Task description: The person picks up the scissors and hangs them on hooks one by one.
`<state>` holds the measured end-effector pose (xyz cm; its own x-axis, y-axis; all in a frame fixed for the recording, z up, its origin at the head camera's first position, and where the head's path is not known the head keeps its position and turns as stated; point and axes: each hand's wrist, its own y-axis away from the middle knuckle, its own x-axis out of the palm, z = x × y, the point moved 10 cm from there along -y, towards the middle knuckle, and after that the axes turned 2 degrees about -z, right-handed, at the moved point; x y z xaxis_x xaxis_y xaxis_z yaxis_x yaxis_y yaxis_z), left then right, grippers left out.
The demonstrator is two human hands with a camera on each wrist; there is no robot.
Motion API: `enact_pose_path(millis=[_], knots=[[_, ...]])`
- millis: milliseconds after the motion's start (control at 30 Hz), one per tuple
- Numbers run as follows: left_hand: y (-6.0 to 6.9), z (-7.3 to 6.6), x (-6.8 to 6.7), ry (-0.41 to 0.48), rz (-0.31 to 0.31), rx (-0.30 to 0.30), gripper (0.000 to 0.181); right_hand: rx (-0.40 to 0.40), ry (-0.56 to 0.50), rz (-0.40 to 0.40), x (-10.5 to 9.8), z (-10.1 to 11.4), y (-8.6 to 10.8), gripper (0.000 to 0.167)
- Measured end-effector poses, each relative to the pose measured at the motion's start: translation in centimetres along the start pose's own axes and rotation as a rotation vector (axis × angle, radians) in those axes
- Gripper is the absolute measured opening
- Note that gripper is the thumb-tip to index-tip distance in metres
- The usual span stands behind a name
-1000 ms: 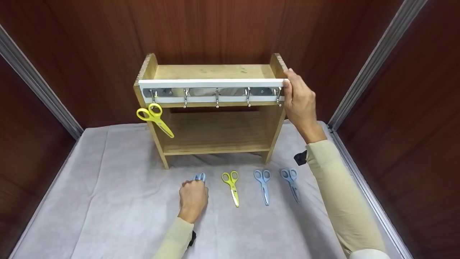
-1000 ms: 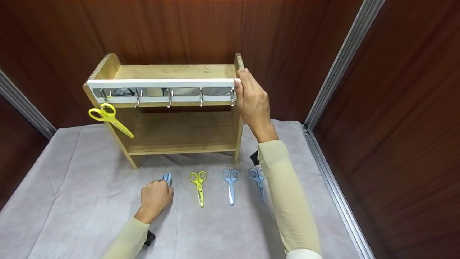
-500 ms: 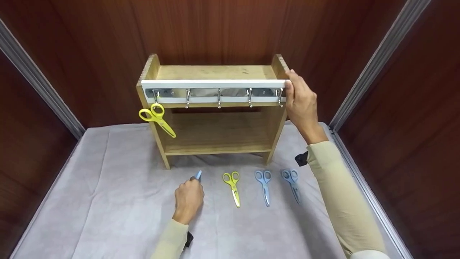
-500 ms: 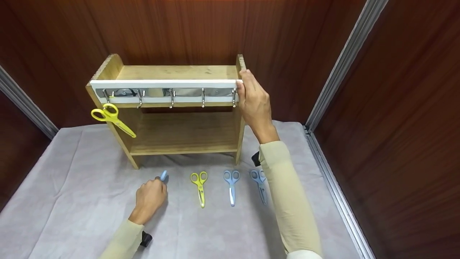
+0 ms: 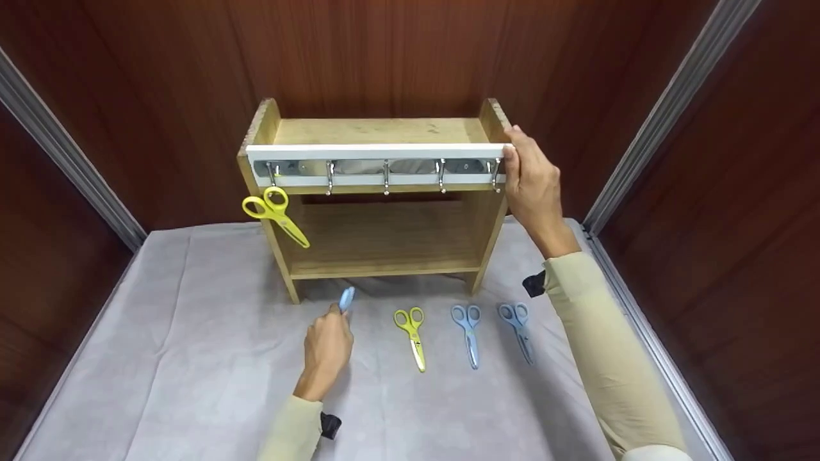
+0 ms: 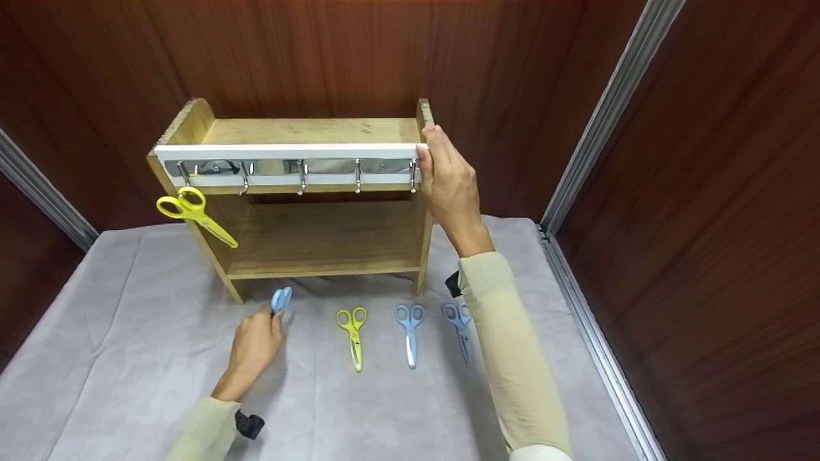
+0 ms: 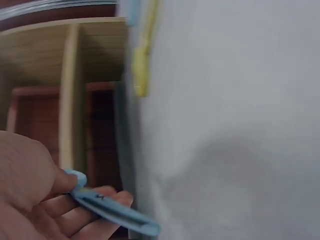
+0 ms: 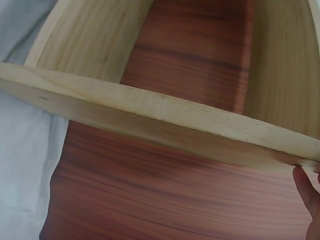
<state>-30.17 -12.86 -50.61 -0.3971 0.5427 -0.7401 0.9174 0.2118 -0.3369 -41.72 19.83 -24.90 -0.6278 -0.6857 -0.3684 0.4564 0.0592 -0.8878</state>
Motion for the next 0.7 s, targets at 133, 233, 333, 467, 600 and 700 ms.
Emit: enact_pose_path(millis=[133,233,333,467,600,700], knots=[[-0.8,0.0,-1.1,0.114,0.049,-0.059,0.023,-0.003,0.001,-0.005,-0.1,0.0,0.0,0.034],[-1.4,-0.5,-2.4,0.172,0.021,-0.054,0.022,-0.003,0.003,-0.003,-0.1,0.1,0.1,0.034],[-1.9,-0.8,-3.6,0.270,0.015,-0.054,0.018,-0.003,0.007,0.008,0.0,0.2,0.0,0.034],[-2.5,-1.0,-3.7,0.483,0.115,-0.114,0.024,-0.008,0.017,0.021,0.2,0.4,0.0,0.036],[-3.1,-1.2,-3.9,0.617,0.199,-0.169,0.028,-0.001,0.013,0.012,0.1,0.3,0.0,0.035],[-3.6,-1.6,-4.4,0.656,0.228,-0.184,0.029,0.004,0.002,0.004,0.1,0.1,0.0,0.034]])
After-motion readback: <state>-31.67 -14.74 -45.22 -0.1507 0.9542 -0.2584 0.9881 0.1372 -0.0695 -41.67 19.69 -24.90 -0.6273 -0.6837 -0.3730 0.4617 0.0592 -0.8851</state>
